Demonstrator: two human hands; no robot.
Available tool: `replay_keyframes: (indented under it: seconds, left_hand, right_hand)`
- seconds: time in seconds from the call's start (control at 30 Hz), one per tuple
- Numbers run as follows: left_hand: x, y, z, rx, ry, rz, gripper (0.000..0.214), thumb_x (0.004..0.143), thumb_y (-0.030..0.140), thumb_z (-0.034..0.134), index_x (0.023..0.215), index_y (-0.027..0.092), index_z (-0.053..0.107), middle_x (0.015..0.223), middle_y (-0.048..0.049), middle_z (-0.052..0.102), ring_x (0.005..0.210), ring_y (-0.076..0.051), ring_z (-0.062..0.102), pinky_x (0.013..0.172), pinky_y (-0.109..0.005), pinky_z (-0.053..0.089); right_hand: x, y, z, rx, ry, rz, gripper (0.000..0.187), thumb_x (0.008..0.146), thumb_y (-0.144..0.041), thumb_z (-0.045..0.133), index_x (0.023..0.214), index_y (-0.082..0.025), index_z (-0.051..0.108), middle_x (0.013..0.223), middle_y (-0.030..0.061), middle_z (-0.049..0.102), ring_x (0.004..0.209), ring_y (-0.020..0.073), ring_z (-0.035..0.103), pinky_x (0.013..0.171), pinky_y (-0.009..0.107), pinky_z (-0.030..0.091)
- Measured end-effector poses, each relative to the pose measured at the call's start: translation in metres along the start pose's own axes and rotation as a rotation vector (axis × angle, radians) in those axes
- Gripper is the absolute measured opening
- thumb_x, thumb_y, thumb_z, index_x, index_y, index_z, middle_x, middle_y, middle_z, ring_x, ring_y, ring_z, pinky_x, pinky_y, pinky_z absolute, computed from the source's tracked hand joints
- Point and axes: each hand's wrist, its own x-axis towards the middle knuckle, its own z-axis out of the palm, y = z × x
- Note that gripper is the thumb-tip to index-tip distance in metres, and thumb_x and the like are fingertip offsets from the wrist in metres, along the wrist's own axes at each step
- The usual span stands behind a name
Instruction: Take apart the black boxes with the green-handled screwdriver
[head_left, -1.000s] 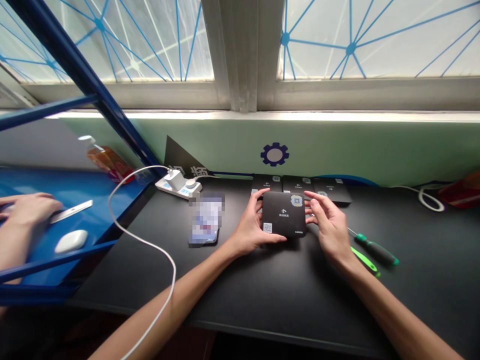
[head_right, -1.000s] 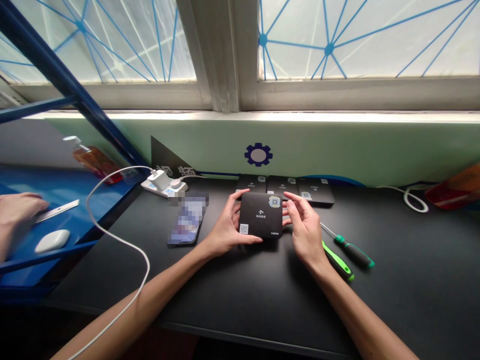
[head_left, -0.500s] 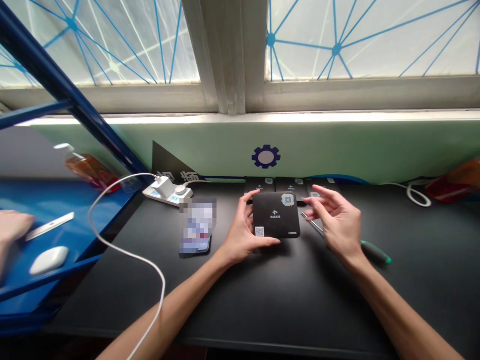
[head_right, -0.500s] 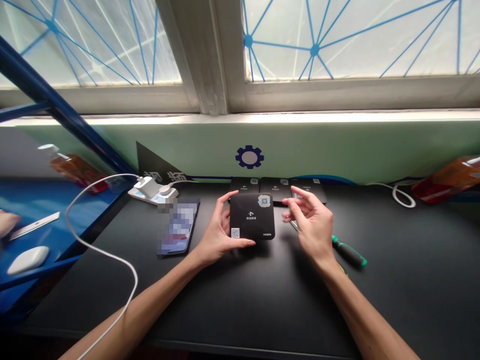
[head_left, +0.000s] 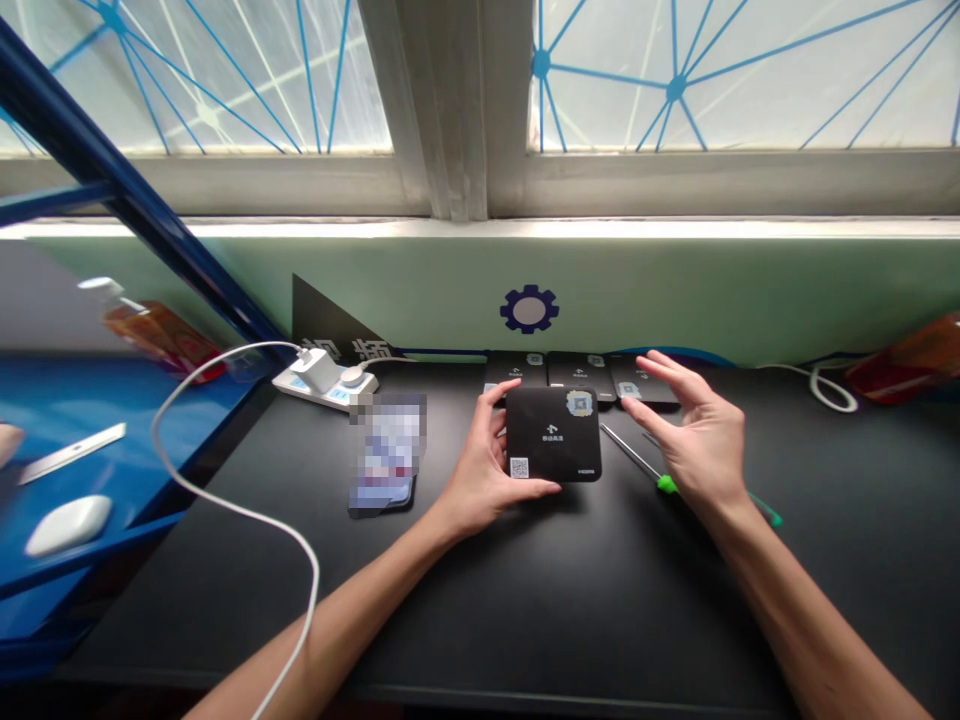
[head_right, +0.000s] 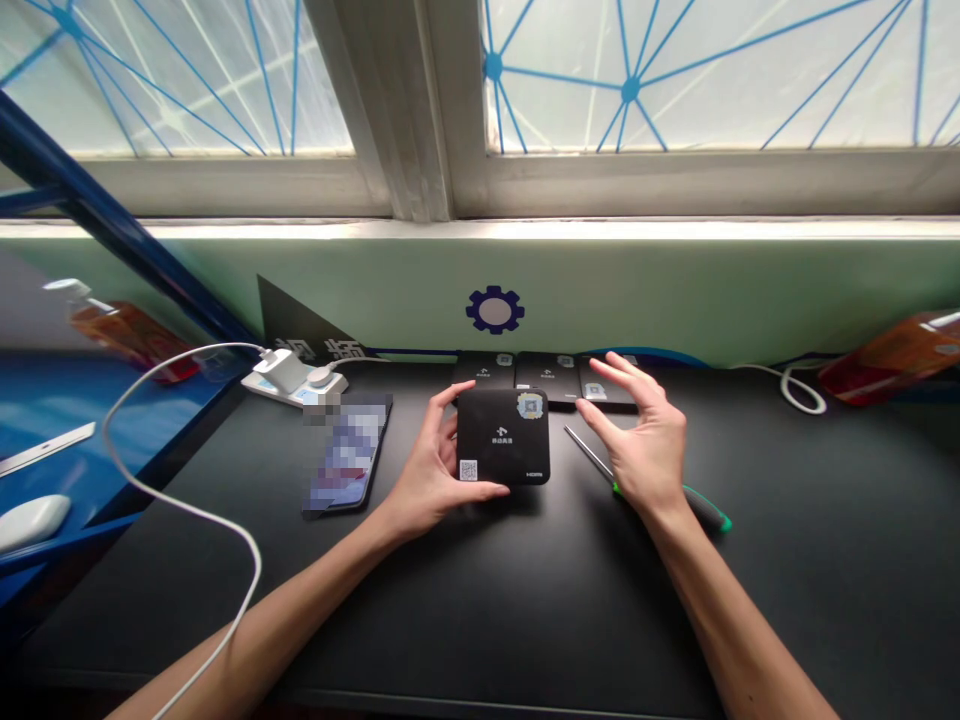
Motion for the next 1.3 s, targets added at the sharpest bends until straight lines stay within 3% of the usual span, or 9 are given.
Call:
replay_keyframes:
  seconds: [0.07, 0.17, 0.23, 0.33, 0.47, 0.6, 0.73, 1.03, 1.3]
  left_hand:
    - [0.0, 0.001, 0.001, -0.004, 0.011, -0.001, 0.13, 0.062, 0.019, 0.11, 0.166, 0.033, 0.034, 0.151, -0.0153, 0.065, 0.139, -0.038, 0.069, 0.118, -0.056, 0.06]
    - [0.001, 0.002, 0.001, -0.012, 0.025, -0.003, 0.129, 0.062, 0.019, 0.11, 0.166, 0.033, 0.034, 0.15, -0.0151, 0.065, 0.138, -0.037, 0.07, 0.115, -0.054, 0.062]
    - [0.001, 0.003, 0.001, -0.016, 0.025, -0.003, 0.13, 0.061, 0.02, 0.11, 0.165, 0.033, 0.034, 0.151, -0.0152, 0.065, 0.138, -0.038, 0.07, 0.115, -0.054, 0.062]
    - [0.0, 0.004, 0.001, -0.012, 0.021, -0.006, 0.13, 0.062, 0.02, 0.11, 0.166, 0.034, 0.034, 0.152, -0.0149, 0.065, 0.14, -0.038, 0.069, 0.118, -0.056, 0.06]
    - [0.0, 0.003, 0.002, -0.003, 0.015, 0.002, 0.129, 0.062, 0.021, 0.11, 0.166, 0.035, 0.034, 0.153, -0.015, 0.064, 0.141, -0.039, 0.068, 0.119, -0.057, 0.059]
    - [0.0, 0.003, 0.003, 0.005, 0.011, 0.008, 0.128, 0.063, 0.022, 0.11, 0.164, 0.036, 0.035, 0.153, -0.0148, 0.064, 0.141, -0.039, 0.068, 0.119, -0.057, 0.059]
    - [0.0, 0.002, 0.002, 0.0, 0.015, -0.002, 0.127, 0.062, 0.022, 0.111, 0.164, 0.037, 0.035, 0.152, -0.0141, 0.065, 0.14, -0.038, 0.069, 0.117, -0.056, 0.06]
    - [-0.001, 0.001, 0.003, 0.02, -0.023, -0.045, 0.125, 0.065, 0.025, 0.11, 0.16, 0.036, 0.03, 0.153, -0.014, 0.062, 0.136, -0.036, 0.07, 0.113, -0.052, 0.06]
    - [0.004, 0.0, -0.008, -0.094, 0.078, -0.156, 0.075, 0.106, 0.066, 0.067, 0.167, 0.035, 0.036, 0.146, -0.0093, 0.069, 0.133, -0.032, 0.071, 0.109, -0.047, 0.058]
  right_hand:
    - [0.0, -0.002, 0.0, 0.1, 0.056, 0.045, 0.049, 0.093, -0.05, 0.092, 0.134, -0.025, 0.082, 0.13, 0.0123, 0.084, 0.092, 0.0286, 0.084, 0.071, 0.041, 0.067]
    - [0.0, -0.003, -0.002, 0.071, 0.145, 0.129, 0.042, 0.103, -0.057, 0.08, 0.08, -0.022, 0.08, 0.064, 0.0016, 0.07, 0.045, 0.0165, 0.058, 0.047, 0.034, 0.048]
    - [0.0, -0.002, -0.003, 0.013, 0.109, 0.076, 0.048, 0.098, -0.053, 0.087, 0.064, -0.024, 0.071, 0.061, 0.0018, 0.066, 0.066, 0.0236, 0.073, 0.066, 0.037, 0.061]
    - [-0.001, -0.001, -0.001, 0.095, -0.044, 0.04, 0.035, 0.086, -0.043, 0.1, 0.114, -0.026, 0.087, 0.126, 0.0105, 0.083, 0.122, 0.0355, 0.079, 0.098, 0.048, 0.066]
    - [-0.005, -0.002, 0.005, 0.186, -0.091, 0.213, 0.032, 0.102, -0.053, 0.083, 0.106, -0.021, 0.088, 0.103, 0.0125, 0.086, 0.087, 0.0317, 0.084, 0.083, 0.049, 0.068]
    - [-0.014, -0.003, 0.01, 0.338, -0.367, 0.339, 0.035, 0.105, -0.05, 0.081, 0.132, -0.029, 0.083, 0.138, 0.0094, 0.082, 0.124, 0.0303, 0.078, 0.1, 0.041, 0.064]
    - [-0.022, 0.0, 0.015, 0.425, -0.539, 0.528, 0.052, 0.099, -0.048, 0.089, 0.146, -0.032, 0.072, 0.136, 0.0077, 0.082, 0.106, 0.024, 0.079, 0.083, 0.033, 0.062]
    - [-0.03, 0.0, 0.022, 0.407, -0.519, 0.557, 0.041, 0.095, -0.043, 0.089, 0.131, -0.03, 0.075, 0.132, 0.008, 0.082, 0.104, 0.0252, 0.075, 0.075, 0.03, 0.057]
    - [-0.032, 0.002, 0.023, 0.396, -0.444, 0.588, 0.04, 0.091, -0.04, 0.091, 0.126, -0.031, 0.076, 0.128, 0.0062, 0.083, 0.099, 0.0237, 0.075, 0.072, 0.029, 0.056]
